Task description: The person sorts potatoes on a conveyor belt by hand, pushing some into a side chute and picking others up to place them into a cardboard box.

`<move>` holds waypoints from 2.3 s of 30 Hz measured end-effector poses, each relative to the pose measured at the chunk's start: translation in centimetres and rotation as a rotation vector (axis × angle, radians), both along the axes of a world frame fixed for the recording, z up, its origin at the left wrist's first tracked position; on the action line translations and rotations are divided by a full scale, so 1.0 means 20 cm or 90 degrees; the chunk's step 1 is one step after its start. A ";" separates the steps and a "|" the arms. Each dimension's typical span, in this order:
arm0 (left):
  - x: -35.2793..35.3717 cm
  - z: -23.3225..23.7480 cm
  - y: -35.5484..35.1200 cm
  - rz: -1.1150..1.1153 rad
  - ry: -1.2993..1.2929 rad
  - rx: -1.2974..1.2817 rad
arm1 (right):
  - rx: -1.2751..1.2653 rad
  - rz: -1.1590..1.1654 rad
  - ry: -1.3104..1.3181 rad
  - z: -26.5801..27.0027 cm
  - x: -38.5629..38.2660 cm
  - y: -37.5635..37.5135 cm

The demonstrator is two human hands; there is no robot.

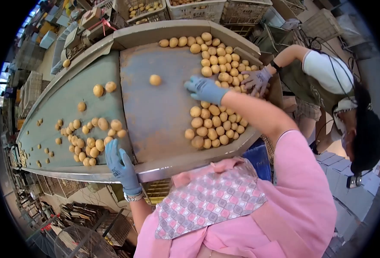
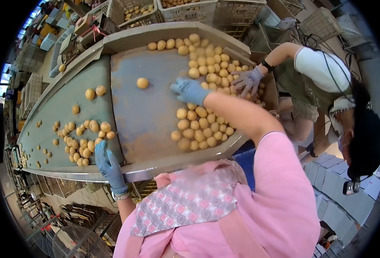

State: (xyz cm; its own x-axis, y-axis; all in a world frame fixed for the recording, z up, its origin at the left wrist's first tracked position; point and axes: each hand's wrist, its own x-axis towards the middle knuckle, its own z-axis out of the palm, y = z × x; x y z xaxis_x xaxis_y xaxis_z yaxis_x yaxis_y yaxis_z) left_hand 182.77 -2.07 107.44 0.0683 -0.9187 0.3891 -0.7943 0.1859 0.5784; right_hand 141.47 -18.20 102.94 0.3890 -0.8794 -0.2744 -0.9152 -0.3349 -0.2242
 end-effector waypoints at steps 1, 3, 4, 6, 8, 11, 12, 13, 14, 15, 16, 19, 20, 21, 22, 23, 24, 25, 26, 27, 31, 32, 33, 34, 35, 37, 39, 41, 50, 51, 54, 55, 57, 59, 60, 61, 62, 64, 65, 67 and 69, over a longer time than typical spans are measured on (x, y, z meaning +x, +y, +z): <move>0.01 0.01 0.01 -0.001 0.008 -0.001 | -0.004 0.019 0.011 -0.06 0.03 -0.03; 0.01 0.06 -0.01 -0.010 0.011 -0.011 | -0.045 0.031 -0.027 0.01 -0.01 -0.16; 0.02 0.08 -0.02 -0.012 0.006 -0.006 | -0.055 0.036 -0.050 0.04 -0.02 -0.20; 0.05 0.11 -0.02 -0.015 -0.018 0.029 | -0.046 0.003 -0.017 0.34 -0.05 -0.31; 0.06 0.14 0.02 -0.009 -0.044 0.031 | 0.027 -0.005 -0.059 0.58 -0.05 -0.25; -0.02 0.19 -0.02 -0.057 -0.034 0.014 | -0.300 -0.180 -0.190 0.51 -0.29 0.00; -0.10 0.25 -0.04 -0.128 -0.026 0.023 | -0.339 -0.374 -0.246 0.38 -0.54 0.18; -0.23 0.34 -0.08 -0.194 -0.022 0.036 | -0.387 -0.562 -0.332 0.24 -0.79 0.35; -0.34 0.41 -0.12 -0.258 -0.020 0.054 | -0.470 -0.676 -0.469 0.34 -0.81 0.58; -0.44 0.45 -0.18 -0.330 -0.072 0.054 | -0.581 -0.764 -0.618 0.46 -0.83 0.81; -0.56 0.48 -0.25 -0.400 -0.122 0.052 | -0.720 -0.817 -0.617 0.14 -1.08 1.01; -0.87 0.31 -0.47 -0.512 -0.162 0.039 | -0.429 -0.751 -0.012 -0.29 -1.35 1.45; -0.97 0.22 -0.54 -0.530 -0.163 0.050 | -0.386 -0.625 0.100 -0.39 -1.38 1.47; -1.06 0.14 -0.60 -0.547 -0.167 0.061 | -0.438 -0.495 0.192 -0.64 -1.49 1.45; -1.12 0.09 -0.64 -0.565 -0.170 0.090 | -0.401 -0.377 0.316 -0.79 -1.59 1.41; -1.15 0.05 -0.66 -0.575 -0.175 0.120 | -0.354 -0.360 0.341 -0.87 -1.63 1.35; -1.17 0.02 -0.68 -0.575 -0.182 0.152 | -0.299 -0.404 0.309 -0.92 -1.66 1.27; -1.19 -0.01 -0.71 -0.580 -0.199 0.133 | -0.243 -0.455 0.259 -0.97 -1.68 1.18; -1.20 -0.03 -0.73 -0.573 -0.218 0.121 | -0.192 -0.526 0.170 -1.01 -1.69 1.12; -1.20 -0.03 -0.75 -0.567 -0.238 0.111 | -0.156 -0.577 0.080 -1.04 -1.69 1.10; -1.22 0.13 -0.66 -0.537 -0.162 -0.025 | -0.187 -0.416 0.280 -1.13 -1.35 1.42; -1.21 0.16 -0.63 -0.531 -0.188 -0.017 | -0.152 -0.441 0.302 -1.13 -1.28 1.50; -1.14 0.20 -0.57 -0.523 -0.217 -0.009 | -0.114 -0.463 0.321 -1.13 -1.20 1.57; -1.05 0.23 -0.51 -0.516 -0.246 0.008 | -0.120 -0.501 0.233 -1.08 -1.11 1.66; -0.95 0.19 -0.48 -0.531 -0.315 -0.005 | -0.123 -0.539 0.147 -1.04 -1.04 1.78; -0.81 0.23 -0.36 -0.583 -0.385 0.056 | -0.208 -0.547 0.089 -1.11 -0.95 2.09; -0.77 0.24 -0.29 -0.605 -0.423 0.073 | -0.225 -0.590 0.001 -1.09 -0.89 2.43; -0.75 0.26 -0.22 -0.593 -0.430 0.052 | -0.195 -0.554 0.044 -1.02 -0.87 2.80; -0.78 0.25 -0.32 -0.610 -0.388 0.177 | 0.238 -0.476 0.317 -0.86 -0.80 4.14; -0.80 0.25 -0.33 -0.609 -0.375 0.197 | 0.301 -0.534 0.303 -0.89 -0.81 4.22; -0.76 0.23 -0.34 -0.598 -0.385 0.269 | 0.406 -0.596 0.222 -1.02 -0.80 4.32; -0.75 0.21 -0.36 -0.598 -0.391 0.279 | 0.385 -0.542 0.173 -1.06 -0.82 4.28; -0.76 0.18 -0.35 -0.614 -0.366 0.221 | 0.026 -0.608 0.046 -0.93 -0.86 3.90; -0.78 0.17 -0.35 -0.608 -0.357 0.225 | -0.254 -0.667 0.086 -0.74 -0.82 3.34; -0.78 0.17 -0.34 -0.603 -0.350 0.229 | -0.158 -0.794 -0.108 -0.43 -0.76 2.93; -0.78 0.14 -0.35 -0.601 -0.357 0.238 | -0.271 -0.689 -0.243 -0.09 -0.65 2.56; -0.78 0.14 -0.35 -0.593 -0.355 0.228 | -0.317 -0.617 -0.382 0.28 -0.51 2.22; -0.79 0.12 -0.33 -0.575 -0.344 0.204 | -0.388 -0.447 -0.560 0.50 -0.27 1.80; -0.80 0.13 -0.34 -0.565 -0.324 0.212 | -0.418 -0.280 -0.431 0.60 -0.19 1.63; -0.78 0.16 -0.34 -0.544 -0.292 0.235 | -0.378 -0.045 -0.455 0.49 0.04 1.37; -0.71 0.21 -0.31 -0.479 -0.212 0.110 | -0.262 0.079 -0.304 0.50 0.29 1.22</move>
State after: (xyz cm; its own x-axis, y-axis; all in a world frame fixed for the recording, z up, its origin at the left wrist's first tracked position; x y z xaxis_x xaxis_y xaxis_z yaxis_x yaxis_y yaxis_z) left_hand 168.56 -8.35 111.63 -0.6799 -0.7217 0.1296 -0.6279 0.6643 0.4054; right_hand 147.29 6.21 112.94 0.4902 -0.8168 0.3043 -0.6954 -0.5769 -0.4285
